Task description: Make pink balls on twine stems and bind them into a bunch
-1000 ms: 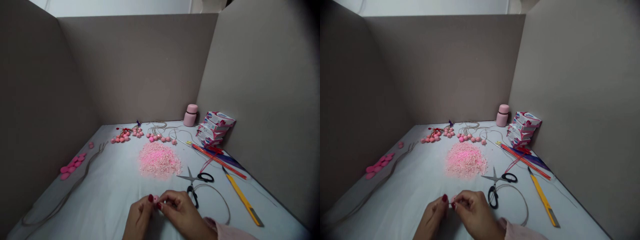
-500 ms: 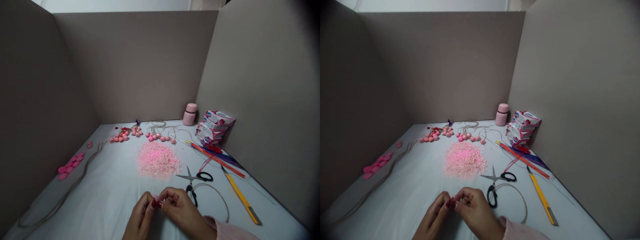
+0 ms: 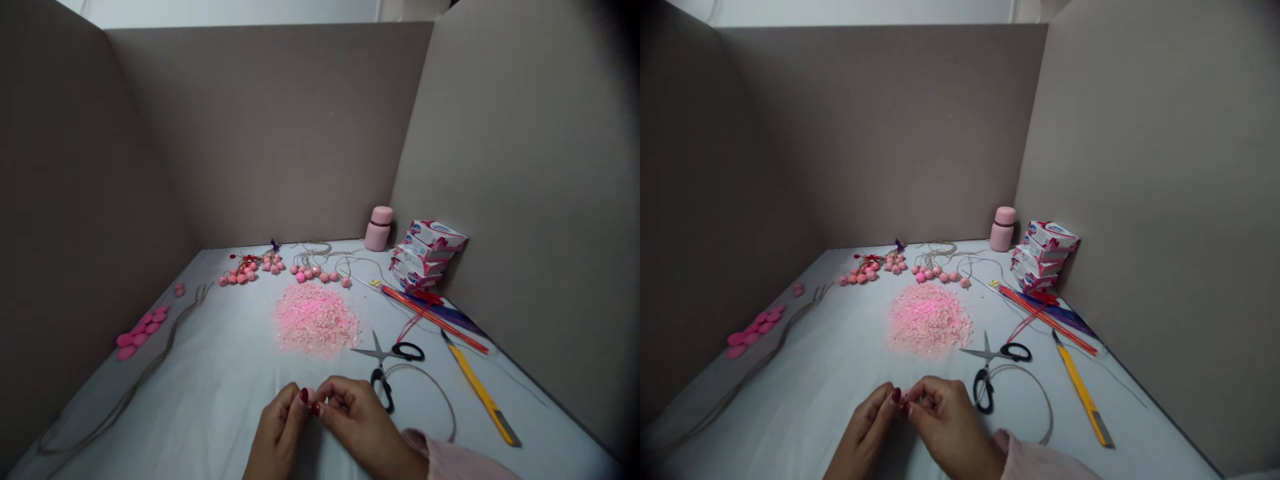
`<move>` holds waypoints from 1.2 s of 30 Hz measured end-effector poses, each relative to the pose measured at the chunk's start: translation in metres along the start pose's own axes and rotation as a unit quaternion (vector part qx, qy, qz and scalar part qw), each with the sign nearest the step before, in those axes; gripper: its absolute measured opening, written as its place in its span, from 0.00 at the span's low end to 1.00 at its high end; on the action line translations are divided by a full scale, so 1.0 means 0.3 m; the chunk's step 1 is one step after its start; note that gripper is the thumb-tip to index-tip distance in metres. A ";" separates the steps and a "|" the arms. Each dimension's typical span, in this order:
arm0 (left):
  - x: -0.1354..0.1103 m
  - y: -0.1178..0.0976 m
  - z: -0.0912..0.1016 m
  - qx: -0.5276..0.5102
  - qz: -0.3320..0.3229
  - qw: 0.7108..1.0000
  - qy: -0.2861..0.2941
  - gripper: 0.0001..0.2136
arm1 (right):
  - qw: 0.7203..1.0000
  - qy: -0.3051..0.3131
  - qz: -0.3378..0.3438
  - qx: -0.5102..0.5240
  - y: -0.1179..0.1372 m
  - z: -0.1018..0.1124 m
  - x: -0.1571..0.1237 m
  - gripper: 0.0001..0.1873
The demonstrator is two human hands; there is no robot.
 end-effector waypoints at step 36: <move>-0.002 -0.034 0.035 -0.414 0.204 0.887 -0.027 0.15 | 0.994 -0.082 0.036 -0.058 0.013 0.056 -0.007 0.11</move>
Point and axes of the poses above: each hand's wrist, its own x-axis towards the middle knuckle, its own z-axis out of the back of the hand, y = z × x, the point moved 2 cm from there along x, towards the middle knuckle, and after that the axes turned 5 degrees about y, right-handed, at the moved point
